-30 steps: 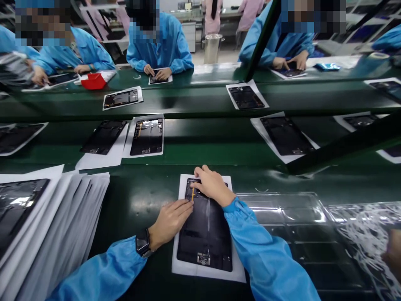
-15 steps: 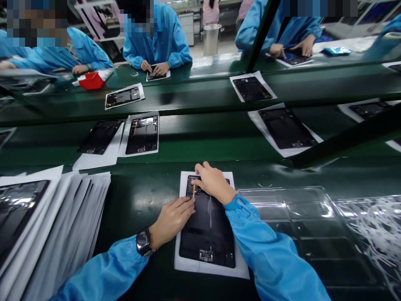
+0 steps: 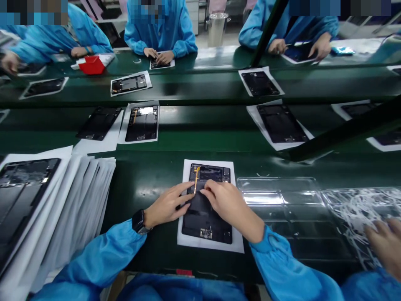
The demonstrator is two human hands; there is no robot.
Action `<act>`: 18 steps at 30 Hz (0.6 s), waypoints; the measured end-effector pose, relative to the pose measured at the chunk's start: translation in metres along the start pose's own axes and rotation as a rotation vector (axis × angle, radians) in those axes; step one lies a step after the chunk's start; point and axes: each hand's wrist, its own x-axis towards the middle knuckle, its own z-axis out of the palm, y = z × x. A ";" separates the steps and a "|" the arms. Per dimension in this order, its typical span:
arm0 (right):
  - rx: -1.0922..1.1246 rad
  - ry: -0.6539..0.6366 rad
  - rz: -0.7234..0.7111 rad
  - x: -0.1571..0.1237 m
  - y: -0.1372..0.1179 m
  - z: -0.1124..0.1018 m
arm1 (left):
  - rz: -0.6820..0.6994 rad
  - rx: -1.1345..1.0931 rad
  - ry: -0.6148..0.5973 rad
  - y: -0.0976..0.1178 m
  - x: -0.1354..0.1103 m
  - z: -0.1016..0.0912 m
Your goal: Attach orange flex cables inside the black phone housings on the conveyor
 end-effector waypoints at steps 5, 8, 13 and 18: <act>-0.005 0.005 -0.046 0.002 -0.015 0.033 | -0.110 -0.039 0.071 -0.003 -0.016 0.005; -0.092 -0.022 -0.056 0.007 -0.030 0.043 | -0.136 -0.036 0.057 -0.006 -0.018 0.006; -0.144 -0.004 -0.051 0.011 -0.039 0.049 | -0.148 -0.030 0.063 -0.007 -0.017 0.009; 0.108 0.101 -0.032 0.001 -0.025 0.056 | -0.142 -0.023 0.077 -0.007 -0.018 0.009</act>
